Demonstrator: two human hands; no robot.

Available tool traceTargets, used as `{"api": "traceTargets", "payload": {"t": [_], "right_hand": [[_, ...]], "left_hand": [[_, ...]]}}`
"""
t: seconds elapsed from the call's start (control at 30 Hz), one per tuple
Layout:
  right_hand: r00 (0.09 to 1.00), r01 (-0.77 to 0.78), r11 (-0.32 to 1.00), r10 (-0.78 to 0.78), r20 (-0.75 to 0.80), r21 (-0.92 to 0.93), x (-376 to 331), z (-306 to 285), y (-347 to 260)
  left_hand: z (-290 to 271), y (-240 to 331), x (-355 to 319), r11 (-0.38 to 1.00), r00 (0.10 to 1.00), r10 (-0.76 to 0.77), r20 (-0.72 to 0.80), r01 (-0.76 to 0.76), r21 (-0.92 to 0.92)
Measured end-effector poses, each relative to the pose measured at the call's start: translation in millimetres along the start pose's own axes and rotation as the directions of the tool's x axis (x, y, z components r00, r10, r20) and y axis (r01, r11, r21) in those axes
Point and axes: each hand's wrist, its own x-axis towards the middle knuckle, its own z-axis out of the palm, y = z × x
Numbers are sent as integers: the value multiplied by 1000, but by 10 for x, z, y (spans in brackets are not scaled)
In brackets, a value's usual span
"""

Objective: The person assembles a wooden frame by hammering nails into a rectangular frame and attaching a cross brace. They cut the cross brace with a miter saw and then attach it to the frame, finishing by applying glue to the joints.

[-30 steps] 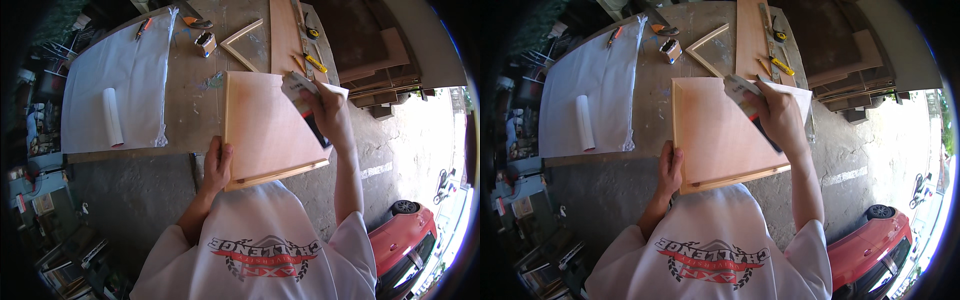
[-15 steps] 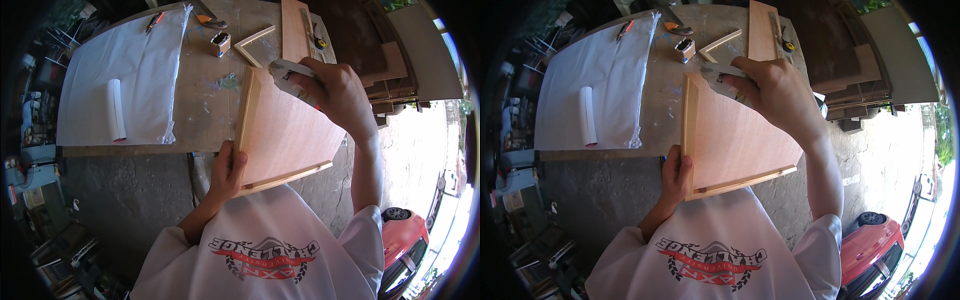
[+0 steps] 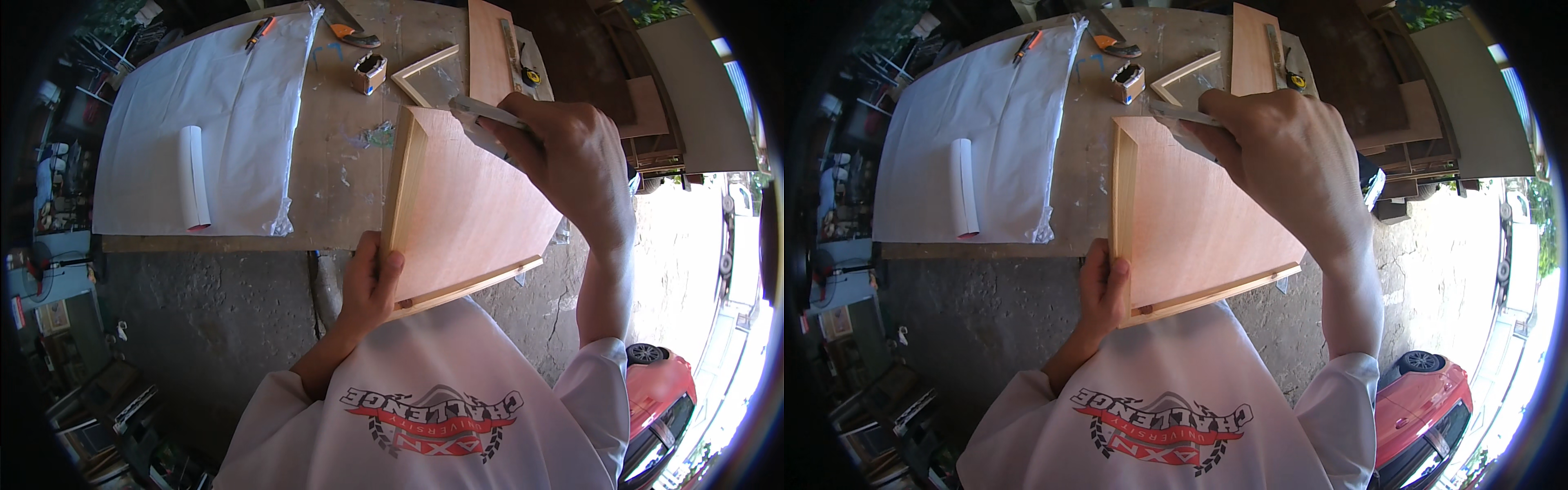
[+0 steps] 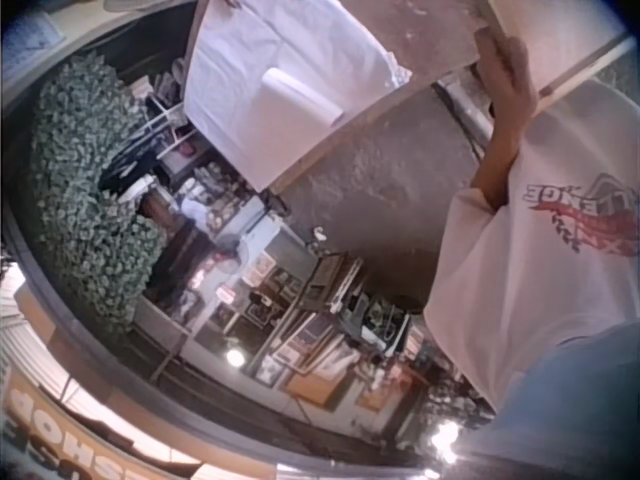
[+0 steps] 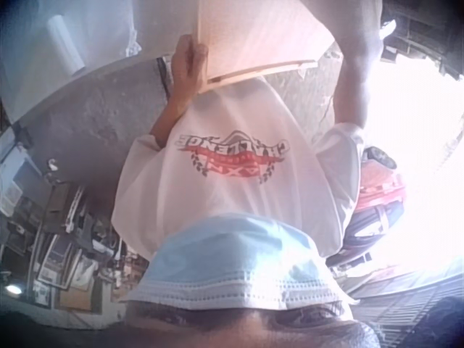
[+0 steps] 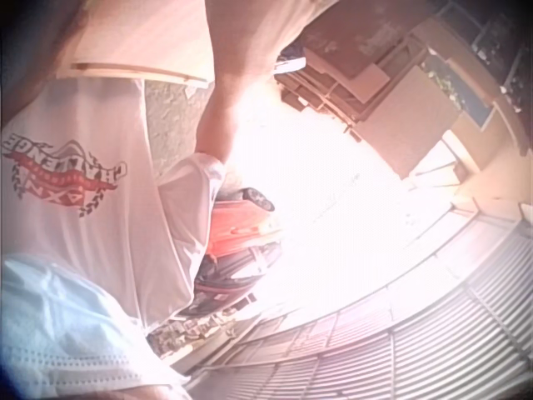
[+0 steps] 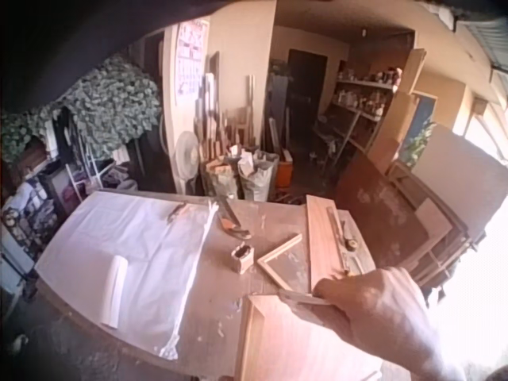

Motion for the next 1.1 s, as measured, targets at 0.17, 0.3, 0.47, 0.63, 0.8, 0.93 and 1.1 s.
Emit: {"api": "traceTargets", "payload": {"t": [0.17,0.3,0.47,0.63,0.8,0.93,1.1], "right_hand": [[997,62,984,-54,51,-169,51,73,13],[999,22,992,-26,28,126,-12,-50,160],[969,-248,798,209,135,549,-94,146,328],[906,-402,611,373,199,682,-203,402,347],[887,-425,589,422,186,687,-279,442,276],[893,-426,603,398,208,674,-316,425,244],[895,-414,526,385,226,743,-338,431,197]], "left_hand": [[5,37,40,999,1000,-23,-14,22,-50],[3,36,97,997,1000,-2,-23,0,-74],[45,-18,123,994,998,-40,-43,35,-105],[15,-77,113,986,996,-85,-30,79,-149],[-9,-61,103,986,996,-94,1,94,-141],[-11,-41,115,991,999,-45,-13,43,-124],[-35,4,93,989,996,-86,20,88,-119]]}}
